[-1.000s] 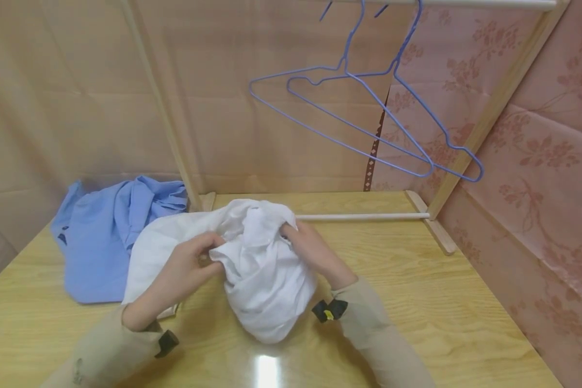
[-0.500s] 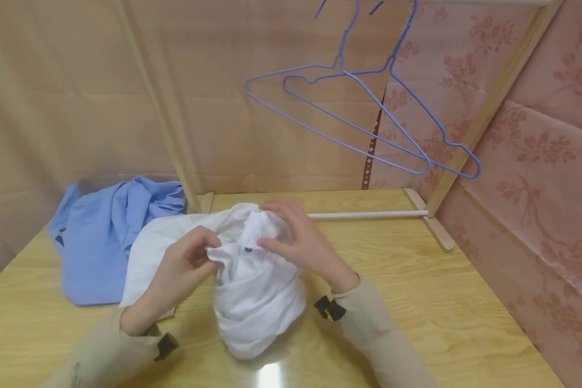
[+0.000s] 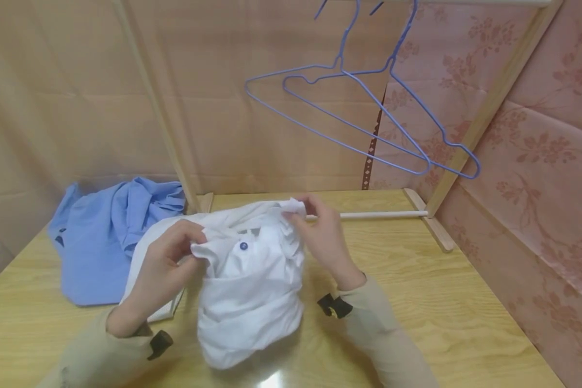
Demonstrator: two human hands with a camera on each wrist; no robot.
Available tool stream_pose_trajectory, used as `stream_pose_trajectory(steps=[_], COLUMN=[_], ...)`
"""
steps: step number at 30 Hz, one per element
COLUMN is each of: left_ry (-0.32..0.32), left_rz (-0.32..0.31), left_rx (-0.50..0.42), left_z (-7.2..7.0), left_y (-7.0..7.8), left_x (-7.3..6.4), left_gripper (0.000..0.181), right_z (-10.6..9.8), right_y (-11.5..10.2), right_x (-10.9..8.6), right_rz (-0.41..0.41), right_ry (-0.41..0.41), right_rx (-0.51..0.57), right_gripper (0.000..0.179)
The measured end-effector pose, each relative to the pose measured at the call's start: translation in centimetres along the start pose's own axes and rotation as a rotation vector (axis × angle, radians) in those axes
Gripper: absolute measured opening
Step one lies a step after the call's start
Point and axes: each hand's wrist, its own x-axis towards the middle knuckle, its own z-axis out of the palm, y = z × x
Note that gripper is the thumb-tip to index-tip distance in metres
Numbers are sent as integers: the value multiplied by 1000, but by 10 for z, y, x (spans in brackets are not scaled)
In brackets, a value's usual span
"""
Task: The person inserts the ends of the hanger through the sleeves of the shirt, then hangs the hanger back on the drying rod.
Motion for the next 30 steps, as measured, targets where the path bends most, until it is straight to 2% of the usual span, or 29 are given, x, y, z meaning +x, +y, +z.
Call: stream_pose_trajectory(steps=[3,8,13,18,20,26,30], left_ry=[14,50,107,168,184,211,285], left_rz=[0,-1,-53,-86,-94,-129,-152], left_rx=[-11,-41,-80,-114,-160,-271,-274], left_z=[-4,-11,-19,-27,-30,-41,-49], left_y=[-1,-4,-7,-9,-10,-12,-13], left_x=[1,3,7,10,11,12,15], left_gripper=[30,28,21,17,16,11,11], right_z=[-5,-15,-23,-29,-31,-38,-43], right_y=[1,3,1,0,0,0,-2], right_x=[3,7,10,12,12,13,15], right_rz=[9,-33,-41,-47,-66,-114,-167], right_ry=[63,162,227,294,317,376,417], right_rx=[50,137,228,347,390,451,515], right_gripper=[20,18,14,27,28,16,13])
